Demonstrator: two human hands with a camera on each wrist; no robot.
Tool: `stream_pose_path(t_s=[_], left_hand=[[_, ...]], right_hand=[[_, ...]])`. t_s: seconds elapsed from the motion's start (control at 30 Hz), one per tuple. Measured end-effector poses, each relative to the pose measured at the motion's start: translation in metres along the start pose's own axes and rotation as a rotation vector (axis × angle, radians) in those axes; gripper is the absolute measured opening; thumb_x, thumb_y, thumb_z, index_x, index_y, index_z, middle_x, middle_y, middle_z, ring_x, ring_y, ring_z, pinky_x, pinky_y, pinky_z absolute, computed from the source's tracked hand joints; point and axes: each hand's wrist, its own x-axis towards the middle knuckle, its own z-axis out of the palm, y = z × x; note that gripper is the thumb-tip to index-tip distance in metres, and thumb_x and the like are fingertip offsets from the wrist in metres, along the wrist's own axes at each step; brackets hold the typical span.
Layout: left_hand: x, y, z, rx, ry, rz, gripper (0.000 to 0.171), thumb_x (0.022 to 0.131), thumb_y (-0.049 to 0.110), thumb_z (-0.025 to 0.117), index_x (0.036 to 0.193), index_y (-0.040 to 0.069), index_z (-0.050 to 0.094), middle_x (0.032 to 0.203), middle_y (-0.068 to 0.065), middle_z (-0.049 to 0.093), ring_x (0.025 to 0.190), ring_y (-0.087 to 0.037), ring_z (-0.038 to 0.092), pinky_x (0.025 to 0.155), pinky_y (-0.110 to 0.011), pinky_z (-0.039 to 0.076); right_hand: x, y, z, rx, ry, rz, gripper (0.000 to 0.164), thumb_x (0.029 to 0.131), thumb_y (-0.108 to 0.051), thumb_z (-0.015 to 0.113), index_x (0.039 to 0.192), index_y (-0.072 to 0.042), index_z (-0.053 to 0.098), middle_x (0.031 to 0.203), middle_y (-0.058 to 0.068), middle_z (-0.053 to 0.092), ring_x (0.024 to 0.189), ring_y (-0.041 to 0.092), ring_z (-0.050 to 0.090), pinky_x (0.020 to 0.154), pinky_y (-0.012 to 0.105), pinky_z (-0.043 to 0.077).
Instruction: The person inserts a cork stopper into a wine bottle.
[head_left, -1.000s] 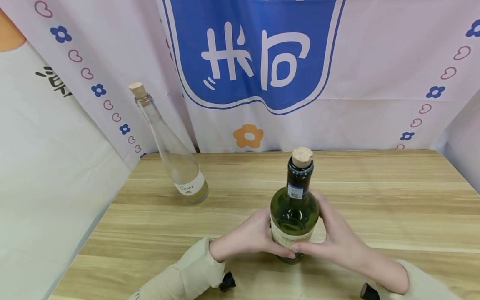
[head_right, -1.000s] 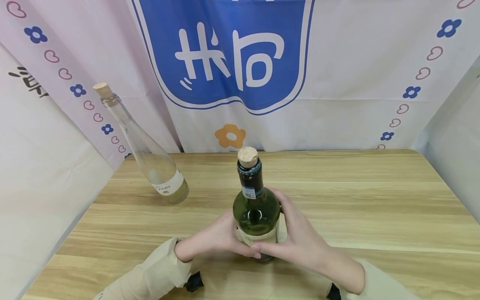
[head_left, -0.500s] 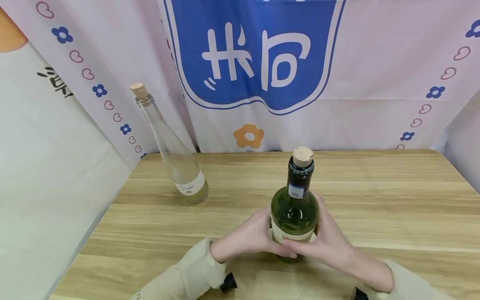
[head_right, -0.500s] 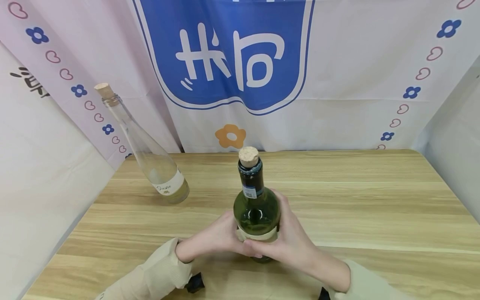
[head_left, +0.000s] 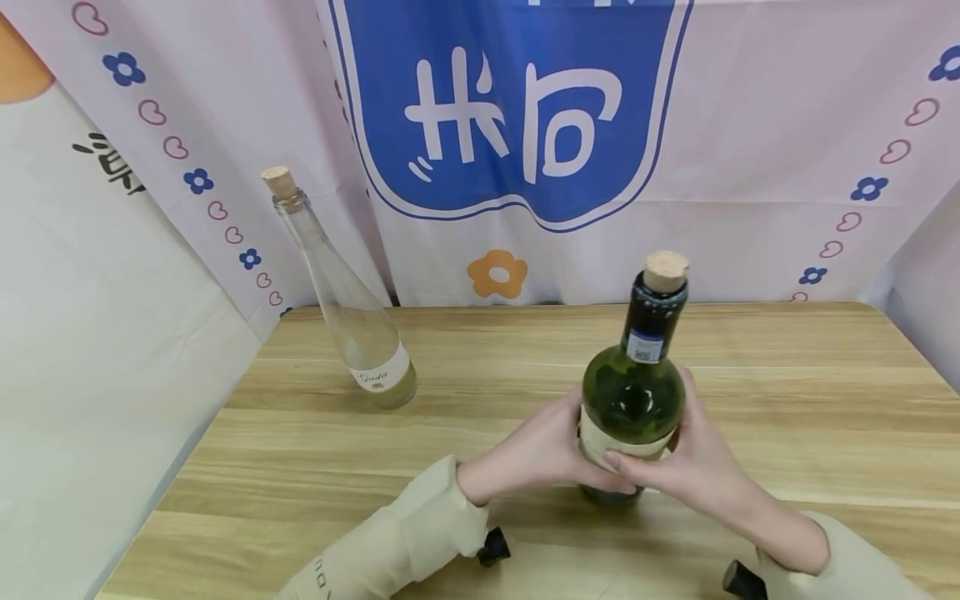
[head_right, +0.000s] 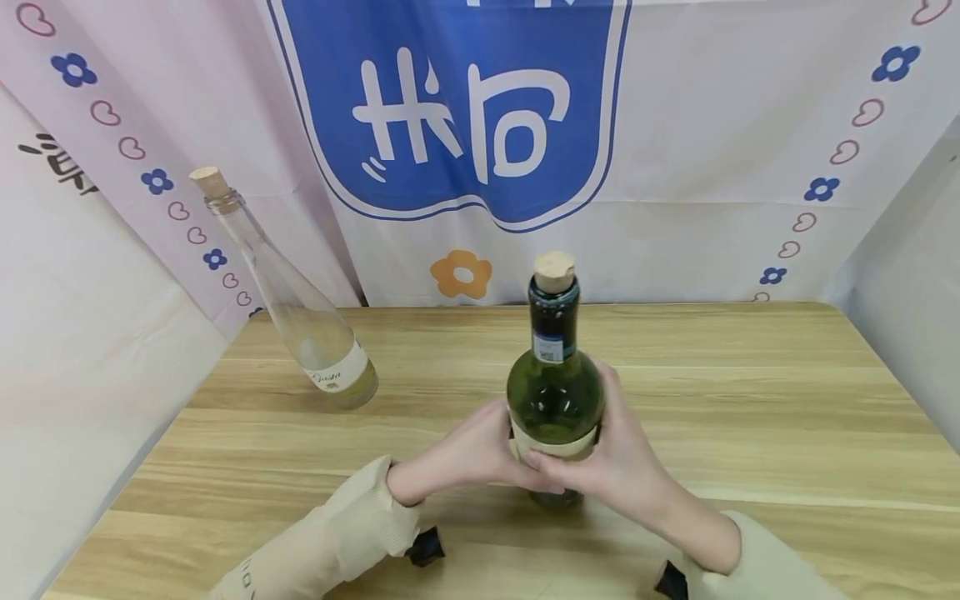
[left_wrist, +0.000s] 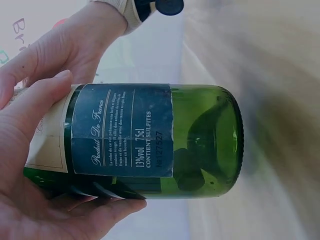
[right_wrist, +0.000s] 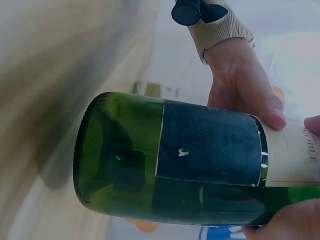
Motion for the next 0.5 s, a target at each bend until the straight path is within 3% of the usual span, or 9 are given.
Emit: stream_pose_path(t_s=[0.2, 0.5], left_hand=[[0.027, 0.013, 0.003, 0.023, 0.001, 0.053, 0.089, 0.06, 0.029, 0.085, 0.132, 0.024, 0.034, 0.117, 0.009, 0.052, 0.101, -0.001, 0.051, 0.082, -0.019, 0.044], [0.07, 0.039, 0.014, 0.061, -0.014, 0.058, 0.079, 0.061, 0.033, 0.084, 0.126, 0.02, 0.04, 0.104, 0.012, 0.053, 0.089, 0.002, 0.051, 0.071, -0.013, 0.043]], right_hand=[[0.006, -0.005, -0.022, -0.032, 0.089, 0.005, 0.094, 0.057, 0.016, 0.076, 0.136, -0.008, 0.031, 0.123, -0.002, 0.049, 0.105, 0.007, 0.051, 0.086, 0.016, 0.039], [0.014, 0.0, -0.061, 0.063, 0.181, -0.177, 0.091, 0.053, 0.025, 0.07, 0.134, 0.0, 0.035, 0.122, 0.004, 0.052, 0.105, 0.01, 0.053, 0.088, 0.015, 0.038]])
